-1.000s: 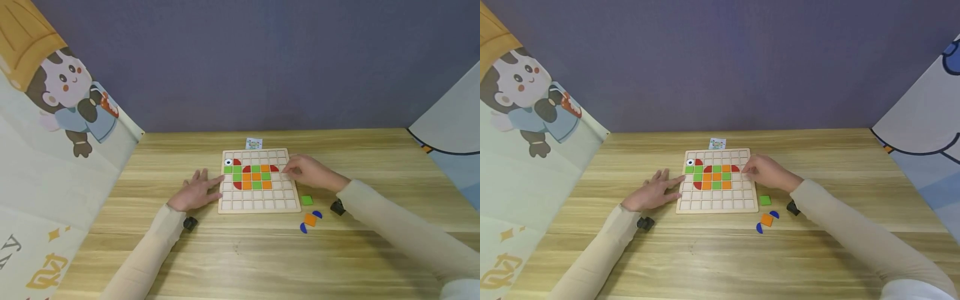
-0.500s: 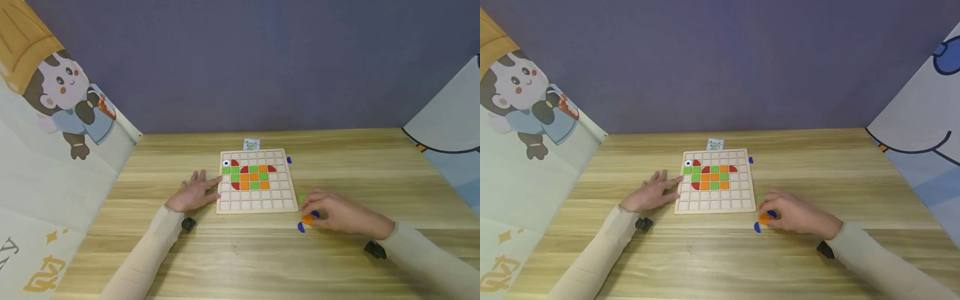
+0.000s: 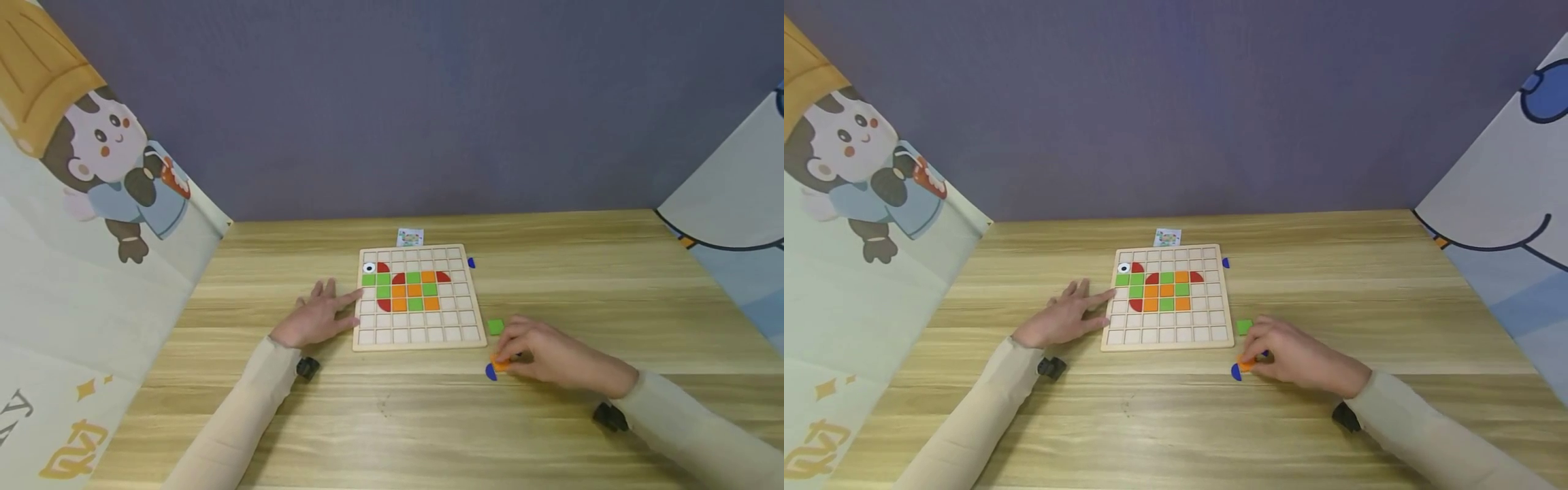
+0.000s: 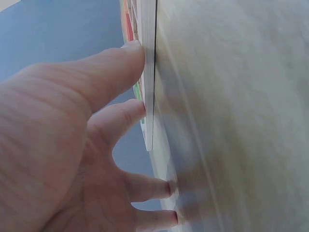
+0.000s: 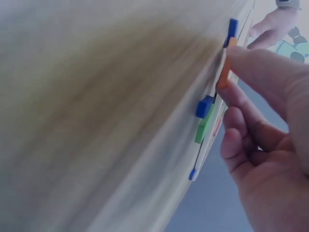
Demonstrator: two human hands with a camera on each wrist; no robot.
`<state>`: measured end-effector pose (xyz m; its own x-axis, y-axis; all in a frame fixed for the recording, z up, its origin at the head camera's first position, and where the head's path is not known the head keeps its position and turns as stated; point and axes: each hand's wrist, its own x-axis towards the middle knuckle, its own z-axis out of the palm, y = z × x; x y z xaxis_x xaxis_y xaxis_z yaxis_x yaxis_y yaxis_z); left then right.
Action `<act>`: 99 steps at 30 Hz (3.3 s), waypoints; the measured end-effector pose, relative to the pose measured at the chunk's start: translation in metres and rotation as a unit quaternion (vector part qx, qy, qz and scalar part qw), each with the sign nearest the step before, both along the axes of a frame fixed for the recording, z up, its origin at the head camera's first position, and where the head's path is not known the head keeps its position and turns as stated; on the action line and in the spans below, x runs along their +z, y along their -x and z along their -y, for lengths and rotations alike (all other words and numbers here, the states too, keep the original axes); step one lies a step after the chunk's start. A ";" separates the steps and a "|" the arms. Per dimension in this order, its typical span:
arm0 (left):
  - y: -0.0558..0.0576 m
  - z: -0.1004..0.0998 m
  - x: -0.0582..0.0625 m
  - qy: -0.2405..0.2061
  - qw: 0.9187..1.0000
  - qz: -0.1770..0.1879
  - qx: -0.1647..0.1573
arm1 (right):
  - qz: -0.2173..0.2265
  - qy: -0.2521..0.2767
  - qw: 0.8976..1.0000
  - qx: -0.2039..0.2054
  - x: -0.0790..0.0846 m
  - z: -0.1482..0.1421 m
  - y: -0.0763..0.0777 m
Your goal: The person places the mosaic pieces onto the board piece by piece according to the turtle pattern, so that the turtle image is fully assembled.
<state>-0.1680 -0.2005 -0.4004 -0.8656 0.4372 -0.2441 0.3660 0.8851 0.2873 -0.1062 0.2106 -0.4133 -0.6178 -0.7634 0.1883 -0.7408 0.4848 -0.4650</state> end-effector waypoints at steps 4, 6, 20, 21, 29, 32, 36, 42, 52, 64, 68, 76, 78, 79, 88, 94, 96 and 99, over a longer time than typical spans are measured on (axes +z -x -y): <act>0.000 0.000 0.000 -0.001 1.000 -0.001 -0.002 | -0.037 0.029 0.999 -0.001 0.002 0.003 0.006; 0.000 0.000 -0.001 -0.002 1.000 0.000 -0.002 | -0.051 0.039 0.998 -0.004 0.003 0.005 0.009; 0.001 0.001 -0.002 -0.006 1.000 -0.009 -0.005 | -0.015 0.003 0.995 -0.095 0.009 0.040 0.061; 0.001 0.001 -0.002 -0.006 1.000 -0.009 -0.005 | -0.005 -0.001 0.994 -0.105 0.010 0.044 0.066; 0.001 -0.002 0.001 -0.011 1.000 -0.010 -0.005 | 0.004 -0.021 0.992 -0.126 0.012 0.065 0.089; 0.001 -0.002 0.002 -0.012 1.000 -0.007 -0.004 | 0.011 -0.012 0.992 -0.126 0.013 0.069 0.093; 0.002 -0.003 0.002 -0.015 1.000 -0.005 -0.004 | 0.016 -0.018 0.991 -0.131 0.014 0.071 0.097; 0.003 -0.002 0.001 -0.013 1.000 -0.001 -0.003 | 0.012 -0.032 0.992 -0.120 0.013 0.072 0.098; 0.003 0.001 0.001 -0.007 1.000 0.011 0.002 | 0.007 -0.042 0.993 -0.112 0.014 0.056 0.086; 0.002 0.004 0.003 -0.010 1.000 0.013 0.003 | 0.065 -0.082 0.990 -0.098 0.004 0.006 0.048; 0.002 0.004 0.003 -0.012 1.000 0.017 0.005 | 0.059 -0.066 0.992 -0.095 0.001 0.001 0.044; 0.002 0.002 0.000 -0.008 1.000 0.016 0.003 | 0.054 -0.052 0.992 -0.103 0.003 -0.001 0.046; 0.002 0.002 0.000 -0.008 1.000 0.016 0.003 | 0.041 -0.047 0.993 -0.103 0.004 -0.002 0.047; 0.002 0.001 0.000 -0.008 1.000 0.016 0.003 | 0.035 -0.045 0.993 -0.103 0.005 -0.002 0.048; 0.003 0.001 0.001 -0.006 1.000 0.011 0.002 | 0.020 -0.031 0.992 -0.125 0.014 0.009 0.060; 0.003 0.002 0.001 -0.010 1.000 0.011 0.006 | 0.026 -0.014 0.996 -0.085 0.018 0.039 0.077; 0.003 0.001 0.000 -0.010 1.000 0.013 0.006 | 0.041 -0.018 0.996 -0.077 0.016 0.048 0.082; 0.003 0.000 -0.001 -0.005 1.000 0.014 0.006 | 0.060 -0.031 0.995 -0.078 0.013 0.058 0.088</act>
